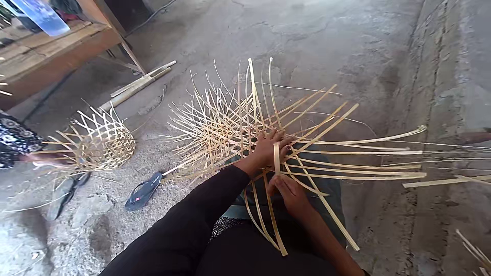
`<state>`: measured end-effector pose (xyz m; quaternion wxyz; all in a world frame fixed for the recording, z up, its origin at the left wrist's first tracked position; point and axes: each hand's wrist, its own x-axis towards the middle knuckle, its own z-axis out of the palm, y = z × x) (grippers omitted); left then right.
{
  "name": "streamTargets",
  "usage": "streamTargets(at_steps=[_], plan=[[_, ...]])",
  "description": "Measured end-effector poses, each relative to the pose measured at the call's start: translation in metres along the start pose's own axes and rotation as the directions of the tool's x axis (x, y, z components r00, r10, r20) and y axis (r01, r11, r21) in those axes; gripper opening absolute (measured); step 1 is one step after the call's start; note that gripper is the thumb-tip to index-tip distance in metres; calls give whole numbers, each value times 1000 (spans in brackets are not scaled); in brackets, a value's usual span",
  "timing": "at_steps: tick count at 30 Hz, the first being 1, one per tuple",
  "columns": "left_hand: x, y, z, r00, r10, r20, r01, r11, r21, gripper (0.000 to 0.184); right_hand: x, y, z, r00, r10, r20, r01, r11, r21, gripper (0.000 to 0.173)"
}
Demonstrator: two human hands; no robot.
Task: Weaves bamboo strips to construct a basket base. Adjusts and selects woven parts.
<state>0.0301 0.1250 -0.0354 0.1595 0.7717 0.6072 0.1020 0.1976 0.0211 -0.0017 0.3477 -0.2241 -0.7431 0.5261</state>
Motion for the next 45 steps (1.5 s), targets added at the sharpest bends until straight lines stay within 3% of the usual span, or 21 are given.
streamTargets(at_steps=[2, 4, 11, 19, 25, 30, 34, 39, 45], plan=[[-1, 1, -1, 1000, -17, 7, 17, 1000, 4, 49, -6, -3, 2, 992, 119, -31, -113, 981, 160, 44], [-1, 3, 0, 999, -43, 18, 43, 999, 2, 49, -15, 0, 6, 983, 153, -98, -131, 971, 201, 41], [1, 19, 0, 992, -70, 101, 69, 998, 7, 49, -36, 6, 11, 986, 45, -159, -38, 998, 47, 43], [-1, 21, 4, 996, -50, 69, 50, 999, 8, 49, -53, 5, 17, 977, -14, -213, 21, 999, 28, 43], [2, 19, 1, 994, -54, 99, 55, 998, -10, 50, -74, -3, 16, 981, -107, -162, 113, 993, 23, 47], [9, 5, -10, 991, -64, 121, 71, 996, -54, 50, -77, 13, 8, 983, -167, -74, 152, 972, -178, 47], [11, -6, -21, 990, -56, 132, 73, 990, -123, 51, -84, 15, -6, 998, -65, 19, 67, 940, -336, 45], [2, -9, -19, 995, -6, 102, 14, 997, -78, 53, -81, -17, -19, 977, -37, -210, -65, 887, -456, 50], [1, -3, -25, 995, 14, 102, -14, 1000, 2, 52, -71, -11, -26, 936, -301, -185, 180, 857, -482, 19]])
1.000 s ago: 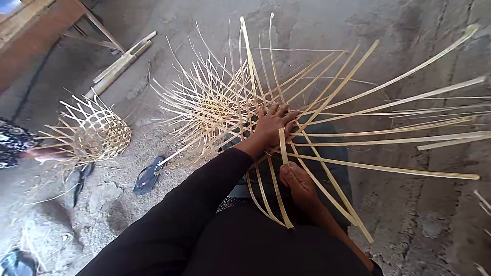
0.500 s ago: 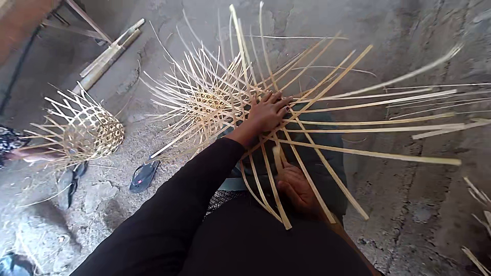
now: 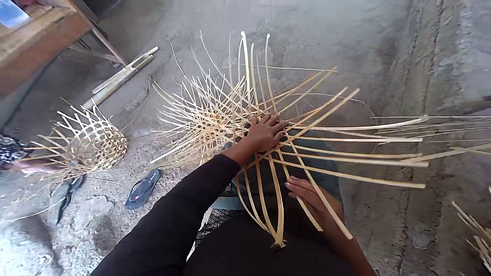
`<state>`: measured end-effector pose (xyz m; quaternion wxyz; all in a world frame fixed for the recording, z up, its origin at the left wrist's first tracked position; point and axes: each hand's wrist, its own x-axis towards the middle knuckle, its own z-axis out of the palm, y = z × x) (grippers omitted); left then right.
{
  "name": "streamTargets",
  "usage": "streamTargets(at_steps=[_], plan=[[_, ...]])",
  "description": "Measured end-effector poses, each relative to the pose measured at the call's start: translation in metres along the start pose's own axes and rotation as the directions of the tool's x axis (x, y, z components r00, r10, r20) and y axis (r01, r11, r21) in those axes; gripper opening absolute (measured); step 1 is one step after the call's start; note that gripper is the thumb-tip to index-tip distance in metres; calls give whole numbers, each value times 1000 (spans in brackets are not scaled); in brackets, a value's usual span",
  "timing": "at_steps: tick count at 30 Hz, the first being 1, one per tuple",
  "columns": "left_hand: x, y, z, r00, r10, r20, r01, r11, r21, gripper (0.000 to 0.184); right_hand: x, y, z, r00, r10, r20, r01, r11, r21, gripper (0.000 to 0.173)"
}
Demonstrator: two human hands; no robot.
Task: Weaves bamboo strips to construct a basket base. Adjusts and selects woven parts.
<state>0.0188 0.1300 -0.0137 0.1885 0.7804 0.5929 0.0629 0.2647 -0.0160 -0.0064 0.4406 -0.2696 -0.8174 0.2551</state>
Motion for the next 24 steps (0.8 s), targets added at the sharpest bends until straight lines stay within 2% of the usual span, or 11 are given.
streamTargets(at_steps=[3, 5, 7, 9, 11, 13, 16, 19, 24], plan=[[2, 7, 0, 995, 62, -77, -63, 998, -15, 51, 11, 0, 0, 999, -1, 54, 4, 999, -40, 25], [3, 11, 5, 995, 84, -55, -83, 996, 9, 53, 20, 1, 2, 995, -25, 96, 31, 998, -62, 30], [6, 12, 7, 997, 77, -7, -76, 997, 28, 54, 30, 5, 5, 993, -47, 112, 47, 999, 7, 30], [10, 11, 7, 997, 61, 41, -62, 998, 14, 55, 39, 10, 11, 993, -44, 112, 24, 985, 172, 34], [12, 11, 5, 996, 47, 74, -47, 999, -7, 55, 43, 13, 20, 991, 49, 122, -92, 924, 370, 42], [10, 11, 5, 996, 37, 85, -37, 999, -8, 55, 45, 7, 29, 963, 220, 158, -269, 848, 457, 46], [8, 14, 4, 995, 20, 96, -21, 1000, 5, 55, 47, -10, 34, 853, 479, 210, -508, 664, 549, 41], [6, 18, 5, 995, 6, 103, -9, 999, 32, 55, 35, -8, 35, 820, 533, 207, -517, 538, 666, 42], [2, 26, 10, 995, 33, 90, -38, 998, 49, 54, 25, -19, 41, 803, 583, 126, -489, 522, 699, 39]])
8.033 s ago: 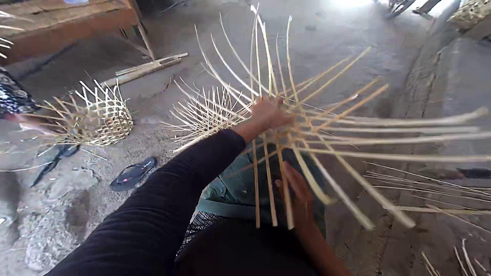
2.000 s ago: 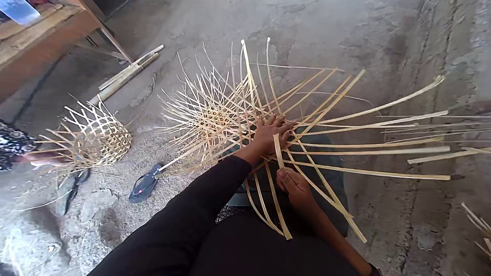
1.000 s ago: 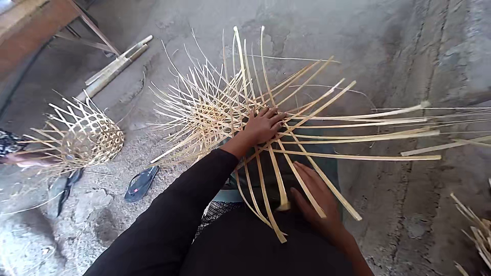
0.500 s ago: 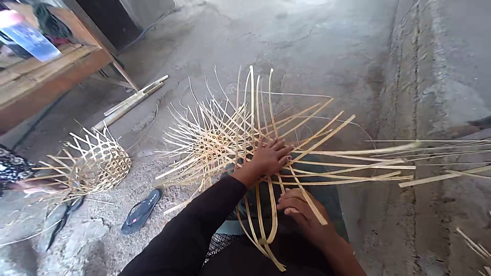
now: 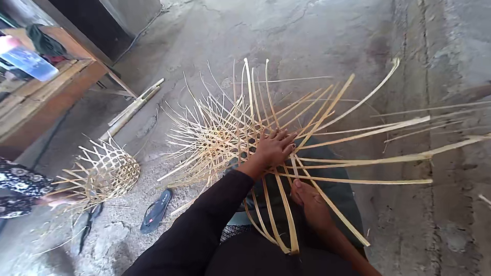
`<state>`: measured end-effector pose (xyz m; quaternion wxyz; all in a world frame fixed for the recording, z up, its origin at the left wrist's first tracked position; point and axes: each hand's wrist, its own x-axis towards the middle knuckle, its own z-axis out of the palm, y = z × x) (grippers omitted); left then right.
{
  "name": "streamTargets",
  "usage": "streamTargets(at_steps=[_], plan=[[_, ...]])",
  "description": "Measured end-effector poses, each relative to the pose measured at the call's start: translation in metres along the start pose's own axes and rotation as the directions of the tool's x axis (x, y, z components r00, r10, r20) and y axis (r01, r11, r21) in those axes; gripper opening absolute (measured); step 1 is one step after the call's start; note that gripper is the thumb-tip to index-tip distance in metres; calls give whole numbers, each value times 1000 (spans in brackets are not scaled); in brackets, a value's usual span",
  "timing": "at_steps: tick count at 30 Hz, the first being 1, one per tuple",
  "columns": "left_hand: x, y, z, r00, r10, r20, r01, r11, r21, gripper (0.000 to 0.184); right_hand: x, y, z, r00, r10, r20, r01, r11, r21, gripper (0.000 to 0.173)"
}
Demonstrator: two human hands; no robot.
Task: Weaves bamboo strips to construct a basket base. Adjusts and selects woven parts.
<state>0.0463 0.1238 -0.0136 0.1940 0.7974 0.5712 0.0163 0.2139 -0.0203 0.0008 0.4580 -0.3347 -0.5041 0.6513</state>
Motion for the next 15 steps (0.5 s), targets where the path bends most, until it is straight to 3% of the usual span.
streamTargets(at_steps=[8, 12, 15], plan=[[11, -10, 7, 1000, 3, -1, -3, 1000, 11, 57, -46, 8, -11, 984, -128, 120, 125, 992, 35, 36], [12, -17, 4, 999, 3, -36, -5, 999, -52, 55, -43, 17, -32, 962, -170, 216, 213, 957, -199, 42], [12, -21, 1, 999, 0, -34, -2, 999, -55, 57, -44, -14, -65, 926, 7, 376, 124, 938, -323, 49]])
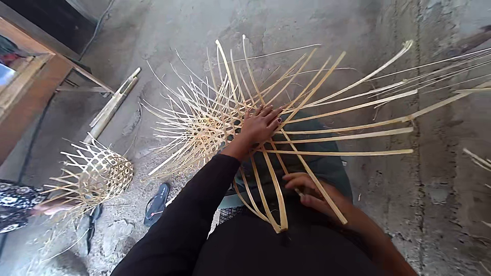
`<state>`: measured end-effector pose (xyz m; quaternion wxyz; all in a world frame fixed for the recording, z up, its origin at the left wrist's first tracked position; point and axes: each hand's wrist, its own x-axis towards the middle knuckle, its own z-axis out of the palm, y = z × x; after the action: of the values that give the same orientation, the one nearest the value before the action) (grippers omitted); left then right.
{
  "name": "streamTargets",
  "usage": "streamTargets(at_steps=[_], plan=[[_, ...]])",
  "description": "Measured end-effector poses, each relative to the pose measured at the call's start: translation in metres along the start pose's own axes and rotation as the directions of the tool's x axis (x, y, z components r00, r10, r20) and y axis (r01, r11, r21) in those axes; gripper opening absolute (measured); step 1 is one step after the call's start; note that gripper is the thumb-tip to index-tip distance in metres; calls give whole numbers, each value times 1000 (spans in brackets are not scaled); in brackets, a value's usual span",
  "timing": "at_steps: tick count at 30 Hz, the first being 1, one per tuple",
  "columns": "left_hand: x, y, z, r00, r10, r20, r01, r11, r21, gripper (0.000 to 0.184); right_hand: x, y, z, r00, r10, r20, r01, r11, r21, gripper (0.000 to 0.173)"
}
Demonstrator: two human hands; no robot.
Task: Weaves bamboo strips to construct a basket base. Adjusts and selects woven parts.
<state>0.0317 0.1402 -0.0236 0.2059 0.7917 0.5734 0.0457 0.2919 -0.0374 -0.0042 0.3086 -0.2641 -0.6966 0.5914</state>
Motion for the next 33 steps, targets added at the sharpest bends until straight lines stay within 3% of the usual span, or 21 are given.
streamTargets(at_steps=[1, 3, 5, 8, 11, 16, 19, 23, 28, 33], plan=[[0, 0, 0, 1000, 1, 1, -1, 1000, 7, 57, -4, -10, -13, 997, 63, 34, -63, 998, -1, 61], [-1, 0, 0, 1000, 5, 0, -5, 1000, 12, 58, -10, -24, -33, 990, 134, -46, -137, 988, -65, 74], [0, 0, 2, 1000, 2, -5, -2, 1000, 17, 58, -9, -29, -42, 988, 31, -150, -57, 983, -172, 66], [0, 0, 3, 1000, 9, -13, -8, 999, 39, 59, 5, -30, -34, 944, -283, -168, 216, 919, -330, 25], [-1, 0, 2, 1000, 0, -21, 1, 998, 61, 62, 27, -23, -21, 905, -388, -176, 315, 887, -338, 25], [-4, 3, 2, 999, -29, -14, 30, 996, 85, 61, 59, -7, 0, 941, -281, -189, 251, 953, -170, 49], [-4, 6, 2, 999, -46, -11, 47, 994, 102, 60, 52, -1, 8, 961, -139, -239, 135, 990, -33, 48], [-4, 13, 5, 999, -27, 23, 24, 993, 117, 59, 37, 0, 19, 942, -41, -334, 105, 979, 174, 41], [0, 14, 11, 1000, 14, 17, -17, 989, 145, 60, 15, -10, 32, 944, 49, -327, 15, 981, 192, 40], [-2, 13, 10, 1000, 17, 18, -19, 991, 133, 59, -4, -17, 35, 970, 24, -242, 13, 989, 149, 41]])
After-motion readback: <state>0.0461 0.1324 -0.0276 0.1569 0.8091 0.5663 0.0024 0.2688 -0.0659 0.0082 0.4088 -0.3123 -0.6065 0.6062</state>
